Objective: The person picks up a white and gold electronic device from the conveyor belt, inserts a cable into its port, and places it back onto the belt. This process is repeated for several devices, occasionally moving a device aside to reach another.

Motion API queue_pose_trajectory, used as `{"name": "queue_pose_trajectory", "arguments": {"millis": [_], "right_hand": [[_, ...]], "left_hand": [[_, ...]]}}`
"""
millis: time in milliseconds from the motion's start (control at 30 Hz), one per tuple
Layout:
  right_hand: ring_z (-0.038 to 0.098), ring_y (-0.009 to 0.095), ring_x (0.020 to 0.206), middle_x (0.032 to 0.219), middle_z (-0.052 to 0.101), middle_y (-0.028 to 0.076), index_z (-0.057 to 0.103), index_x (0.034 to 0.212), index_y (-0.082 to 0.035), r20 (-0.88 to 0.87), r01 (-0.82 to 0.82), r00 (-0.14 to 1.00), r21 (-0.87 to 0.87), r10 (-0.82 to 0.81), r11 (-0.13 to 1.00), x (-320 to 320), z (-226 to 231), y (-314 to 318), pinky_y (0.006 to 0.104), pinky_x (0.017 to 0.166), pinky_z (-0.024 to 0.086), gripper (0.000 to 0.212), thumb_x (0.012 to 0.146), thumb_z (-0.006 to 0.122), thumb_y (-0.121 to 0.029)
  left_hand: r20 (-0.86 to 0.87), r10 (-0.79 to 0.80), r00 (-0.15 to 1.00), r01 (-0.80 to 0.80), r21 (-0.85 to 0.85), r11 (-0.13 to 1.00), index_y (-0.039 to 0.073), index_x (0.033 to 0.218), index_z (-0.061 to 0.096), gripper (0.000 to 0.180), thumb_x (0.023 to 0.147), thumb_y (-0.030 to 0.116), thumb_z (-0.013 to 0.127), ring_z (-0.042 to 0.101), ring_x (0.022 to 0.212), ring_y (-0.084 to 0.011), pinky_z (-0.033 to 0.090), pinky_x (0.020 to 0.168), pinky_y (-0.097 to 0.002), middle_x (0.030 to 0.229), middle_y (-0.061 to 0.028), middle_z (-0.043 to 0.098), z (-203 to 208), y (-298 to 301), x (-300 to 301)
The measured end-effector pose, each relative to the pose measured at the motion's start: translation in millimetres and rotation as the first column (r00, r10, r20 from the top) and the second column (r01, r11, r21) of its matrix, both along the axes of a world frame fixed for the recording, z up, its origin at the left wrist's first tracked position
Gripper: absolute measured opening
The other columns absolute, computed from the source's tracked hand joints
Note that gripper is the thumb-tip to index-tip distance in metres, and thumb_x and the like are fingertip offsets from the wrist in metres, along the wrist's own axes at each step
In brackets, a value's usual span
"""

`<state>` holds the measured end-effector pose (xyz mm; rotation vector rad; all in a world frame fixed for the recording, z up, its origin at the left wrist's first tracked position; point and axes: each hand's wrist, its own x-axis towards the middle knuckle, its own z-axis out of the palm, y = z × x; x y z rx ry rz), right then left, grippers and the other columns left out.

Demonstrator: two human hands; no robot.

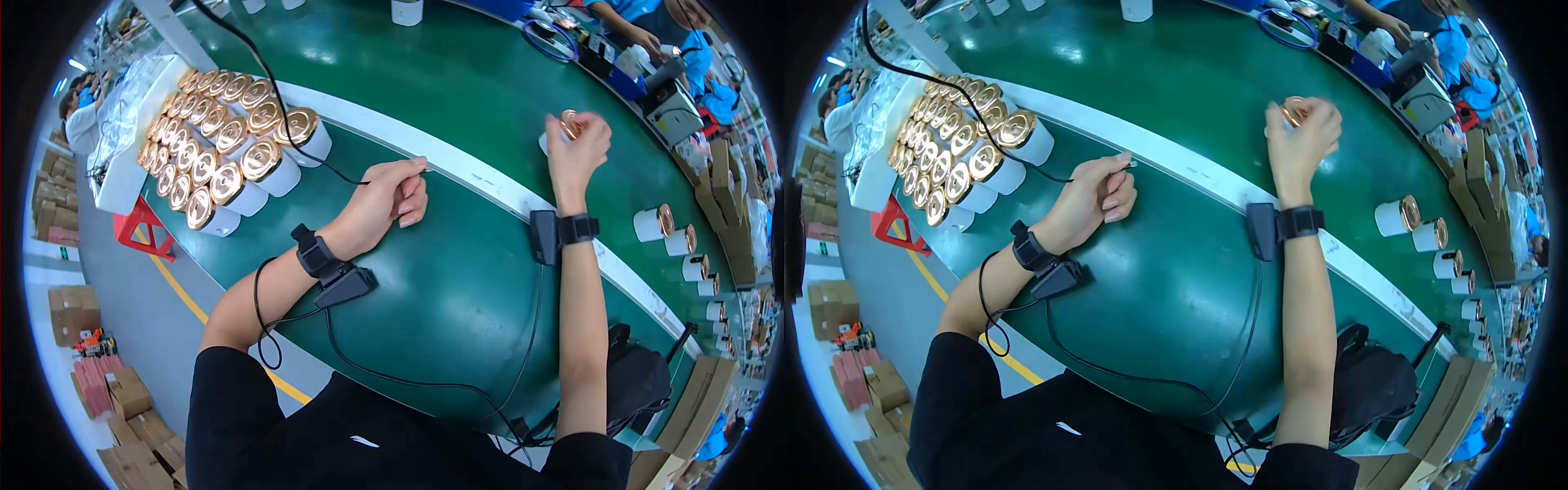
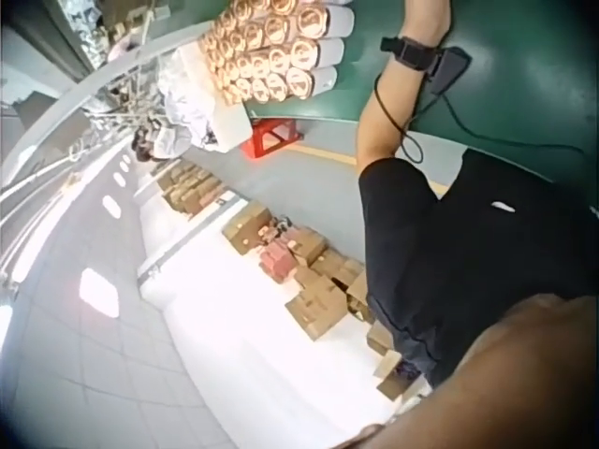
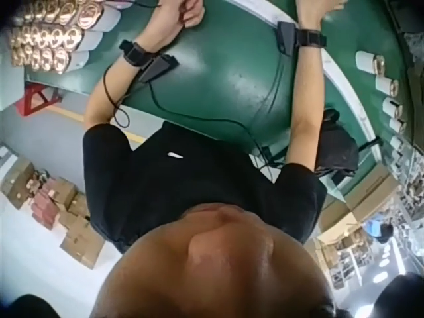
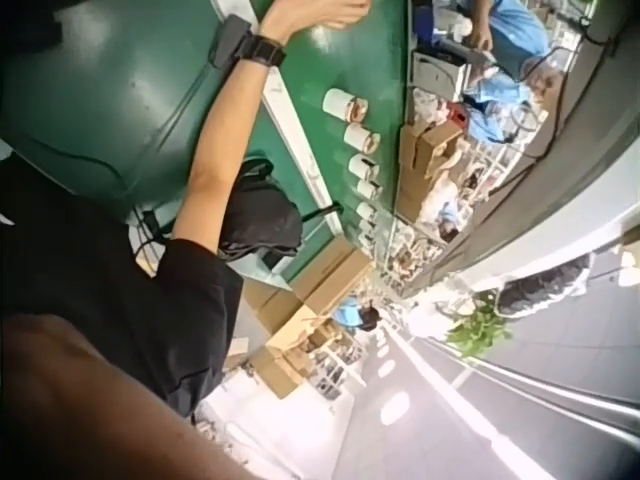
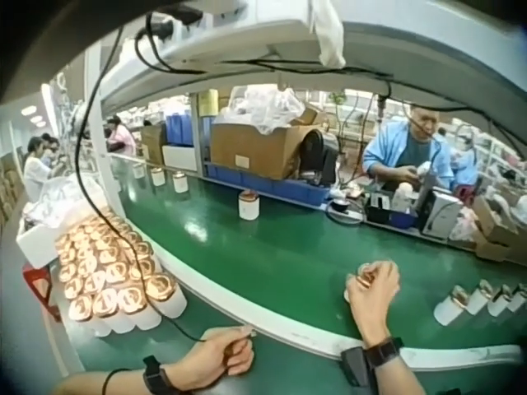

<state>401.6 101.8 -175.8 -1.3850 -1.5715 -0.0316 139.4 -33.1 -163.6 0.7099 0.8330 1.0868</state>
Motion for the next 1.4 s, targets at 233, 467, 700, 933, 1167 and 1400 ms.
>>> {"name": "queue_pose_trajectory", "arguments": {"millis": [233, 467, 700, 933, 1167, 1400], "right_hand": [[0.055, 0.029, 0.108, 0.117, 0.054, 0.017, 0.054, 0.101, -0.003, 0.327, -0.262, 0.931, 0.286, 0.163, 0.922, -51.5, 16.2, -20.1, 0.0378, 0.089, 0.045, 0.036, 0.080, 0.075, -0.024], [0.057, 0.030, 0.110, 0.123, 0.056, 0.017, 0.053, 0.113, 0.002, -0.507, -0.564, 0.761, -0.208, 0.405, 0.799, -175.7, 8.0, 85.0, 0.0381, 0.095, 0.044, 0.057, 0.078, 0.077, -0.036], [0.060, 0.029, 0.108, 0.124, 0.056, 0.021, 0.046, 0.122, 0.005, -0.172, -0.135, 0.982, -0.363, 0.076, 0.922, -266.1, -0.1, 202.0, 0.0363, 0.090, 0.048, 0.089, 0.063, 0.083, -0.049], [0.060, 0.030, 0.109, 0.122, 0.061, 0.014, 0.053, 0.124, -0.004, -0.726, -0.622, 0.639, -0.294, 0.254, 0.726, -198.9, 3.4, 184.4, 0.0372, 0.093, 0.045, 0.069, 0.077, 0.069, -0.051], [0.061, 0.026, 0.097, 0.112, 0.060, 0.017, 0.049, 0.129, -0.004, -0.997, -0.962, 0.000, 0.021, 0.078, 0.271, -134.8, 39.4, -5.6, 0.0383, 0.085, 0.051, 0.049, 0.094, 0.052, -0.038], [0.062, 0.021, 0.095, 0.108, 0.061, 0.012, 0.047, 0.132, -0.004, -0.967, -0.941, 0.110, -0.026, 0.231, 0.338, -100.7, 1.8, -76.4, 0.0332, 0.084, 0.051, 0.050, 0.094, 0.056, -0.034]], "left_hand": [[0.032, 0.013, 0.999, -0.015, 0.041, 0.999, 0.010, 0.063, 0.036, 0.041, 0.098, 0.026, 0.050, 0.041, 0.048, -0.0155, 0.032, 0.048, -0.0286, 0.053, -0.0031, 0.039, 0.4, 6.4, -4.6], [0.159, 0.053, 0.986, -0.053, -0.004, 0.999, 0.009, 0.065, 0.037, 0.041, 0.099, 0.028, 0.049, 0.041, 0.049, -0.0170, 0.033, 0.049, -0.0292, 0.054, -0.0040, 0.038, -9.1, 8.1, -12.4], [0.257, 0.104, 0.961, -0.105, -0.010, 0.994, 0.009, 0.065, 0.038, 0.041, 0.099, 0.028, 0.048, 0.042, 0.049, -0.0174, 0.034, 0.050, -0.0295, 0.054, -0.0040, 0.038, -16.2, 11.1, -11.2], [0.301, 0.073, 0.951, -0.072, -0.013, 0.997, 0.010, 0.065, 0.037, 0.041, 0.099, 0.030, 0.048, 0.041, 0.050, -0.0175, 0.034, 0.051, -0.0300, 0.055, -0.0042, 0.039, -14.8, 10.5, -5.1], [0.310, 0.094, 0.946, -0.076, -0.070, 0.995, 0.009, 0.066, 0.039, 0.038, 0.098, 0.028, 0.048, 0.041, 0.051, -0.0179, 0.034, 0.051, -0.0310, 0.056, -0.0044, 0.039, -11.7, 9.6, -19.1], [0.263, -0.111, 0.958, 0.108, 0.025, 0.994, 0.009, 0.067, 0.038, 0.039, 0.100, 0.029, 0.043, 0.038, 0.049, -0.0159, 0.031, 0.047, -0.0289, 0.054, -0.0037, 0.037, -9.3, 6.7, -5.6]]}}
